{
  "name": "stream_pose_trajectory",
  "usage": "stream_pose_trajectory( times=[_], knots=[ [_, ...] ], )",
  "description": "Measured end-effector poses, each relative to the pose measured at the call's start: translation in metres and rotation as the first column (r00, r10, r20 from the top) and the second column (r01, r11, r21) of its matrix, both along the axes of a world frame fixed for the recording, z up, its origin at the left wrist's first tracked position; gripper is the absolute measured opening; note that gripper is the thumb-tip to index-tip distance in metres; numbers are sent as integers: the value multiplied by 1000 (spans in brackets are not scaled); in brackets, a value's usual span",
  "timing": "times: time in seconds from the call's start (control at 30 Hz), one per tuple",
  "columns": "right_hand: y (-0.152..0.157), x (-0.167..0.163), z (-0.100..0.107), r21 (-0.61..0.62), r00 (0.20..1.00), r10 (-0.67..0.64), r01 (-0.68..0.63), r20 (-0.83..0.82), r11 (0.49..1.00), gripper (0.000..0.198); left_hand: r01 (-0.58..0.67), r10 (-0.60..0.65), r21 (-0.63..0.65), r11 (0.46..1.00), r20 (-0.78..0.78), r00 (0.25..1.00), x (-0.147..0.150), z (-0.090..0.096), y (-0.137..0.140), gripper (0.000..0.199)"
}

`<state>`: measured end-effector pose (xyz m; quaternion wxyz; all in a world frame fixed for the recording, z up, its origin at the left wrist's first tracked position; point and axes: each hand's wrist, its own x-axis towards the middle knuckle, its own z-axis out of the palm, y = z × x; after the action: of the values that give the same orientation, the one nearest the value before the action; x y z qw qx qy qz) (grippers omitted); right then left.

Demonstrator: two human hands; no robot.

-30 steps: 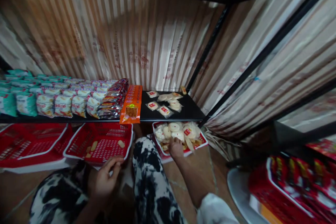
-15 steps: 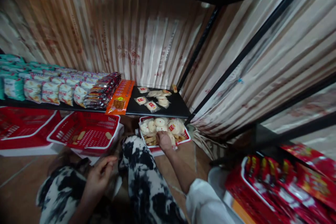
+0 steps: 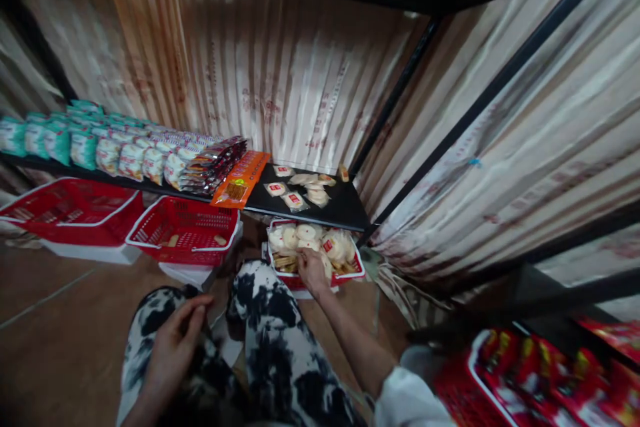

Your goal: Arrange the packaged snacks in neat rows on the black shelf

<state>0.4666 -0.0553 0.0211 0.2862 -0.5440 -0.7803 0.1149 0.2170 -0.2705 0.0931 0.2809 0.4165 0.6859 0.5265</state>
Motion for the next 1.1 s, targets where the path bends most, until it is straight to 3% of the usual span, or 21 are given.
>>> stream_pose_trajectory(
  times=[0.17, 0.3, 0.43, 0.57, 0.67, 0.8, 0.97, 1.1],
  knots=[
    [8, 1, 14, -19, 995, 37, -39, -90, 999, 28, -50, 48, 23, 999, 56, 997, 17, -3, -5, 36],
    [28, 0, 50, 3, 989, 99, -99, -110, 995, 25, -87, 82, 54, 995, 92, 992, 28, -6, -5, 35],
    [47, -9, 92, -42, 989, 149, -150, -9, 988, 20, -89, 81, 52, 995, 145, 986, 43, -4, -5, 35],
    [61, -23, 115, -89, 961, 273, -268, 41, 959, 19, -89, 75, 63, 994, 189, 979, 56, -6, 1, 37],
    [67, -30, 113, -90, 940, 339, -335, 35, 938, 21, -80, 63, 61, 995, 243, 968, 63, -13, 14, 38],
    [72, -17, 91, -117, 943, 333, -329, 17, 937, 22, -8, -5, 46, 999, 273, 962, 77, -24, 43, 36],
    [67, 43, 59, -144, 966, 255, -248, 31, 958, 23, 154, -156, 25, 988, 129, 979, 110, -23, 102, 27],
    [49, 86, 43, -250, 973, 214, -186, 87, 950, 21, 289, -287, 73, 955, -31, 957, 142, -18, 148, 22]
  ],
)
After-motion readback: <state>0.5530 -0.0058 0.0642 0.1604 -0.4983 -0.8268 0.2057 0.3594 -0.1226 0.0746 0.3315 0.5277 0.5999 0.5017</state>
